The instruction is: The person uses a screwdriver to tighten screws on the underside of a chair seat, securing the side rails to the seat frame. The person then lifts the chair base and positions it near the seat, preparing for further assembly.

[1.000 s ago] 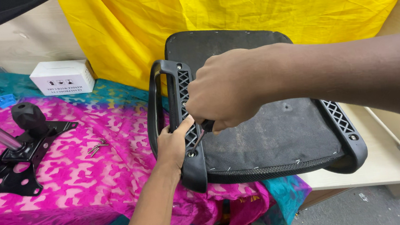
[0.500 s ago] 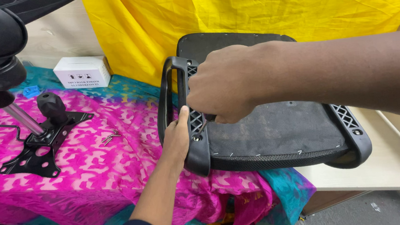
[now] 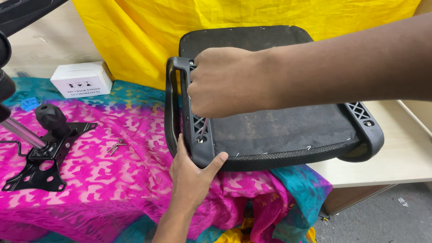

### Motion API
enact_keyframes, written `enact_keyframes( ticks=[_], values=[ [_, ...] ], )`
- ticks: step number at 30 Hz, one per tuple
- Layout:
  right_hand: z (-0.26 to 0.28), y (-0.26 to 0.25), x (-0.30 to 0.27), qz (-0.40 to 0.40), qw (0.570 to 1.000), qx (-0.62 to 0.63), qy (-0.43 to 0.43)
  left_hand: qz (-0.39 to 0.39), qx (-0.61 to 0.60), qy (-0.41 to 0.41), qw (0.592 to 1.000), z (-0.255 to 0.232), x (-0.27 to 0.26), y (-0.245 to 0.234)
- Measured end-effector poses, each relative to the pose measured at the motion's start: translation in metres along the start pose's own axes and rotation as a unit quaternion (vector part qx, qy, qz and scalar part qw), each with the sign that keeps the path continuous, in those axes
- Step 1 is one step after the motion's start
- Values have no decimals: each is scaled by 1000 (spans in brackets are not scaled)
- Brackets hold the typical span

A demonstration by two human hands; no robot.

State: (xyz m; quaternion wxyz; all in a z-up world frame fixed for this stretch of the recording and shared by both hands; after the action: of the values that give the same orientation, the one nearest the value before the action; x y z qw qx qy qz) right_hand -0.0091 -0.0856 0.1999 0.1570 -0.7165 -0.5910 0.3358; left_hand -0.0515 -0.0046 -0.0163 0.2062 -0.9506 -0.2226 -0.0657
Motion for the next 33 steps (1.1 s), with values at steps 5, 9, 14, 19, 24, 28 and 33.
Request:
enact_keyframes(
  ticks=[5, 9, 14, 19, 24, 28, 33],
  values=[
    [6, 6, 6, 26, 998, -42, -25, 31, 84, 21, 996, -7, -1, -5],
    [10, 0, 11, -39, 996, -44, -59, 62, 137, -8, 989, -8, -2, -7],
    [11, -3, 23, -47, 993, -51, -91, 59, 150, 32, 986, -15, 0, -9],
    [13, -2, 27, -54, 994, -29, -87, 53, 175, 41, 982, -18, -3, -13],
    [9, -7, 24, -47, 996, -12, -74, 73, 186, 13, 980, -25, -6, -16],
    [7, -7, 18, 50, 998, 33, -29, 64, 198, 6, 978, -31, -6, -18],
    [3, -10, 18, 137, 989, 52, 3, 70, 203, -1, 977, -34, -7, -18]
  ],
)
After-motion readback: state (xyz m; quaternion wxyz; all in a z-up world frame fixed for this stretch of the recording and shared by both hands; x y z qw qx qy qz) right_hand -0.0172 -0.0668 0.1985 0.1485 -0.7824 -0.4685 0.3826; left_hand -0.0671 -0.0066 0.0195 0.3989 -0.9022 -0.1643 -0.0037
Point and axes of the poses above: each hand's wrist, its own x-axis towards the middle knuckle, its own y-axis out of the palm, z = x × y, the point moved 4 cm from there along x, towards the middle knuckle, and after that the axes turned 3 degrees about -z, right-handed, at the moved point
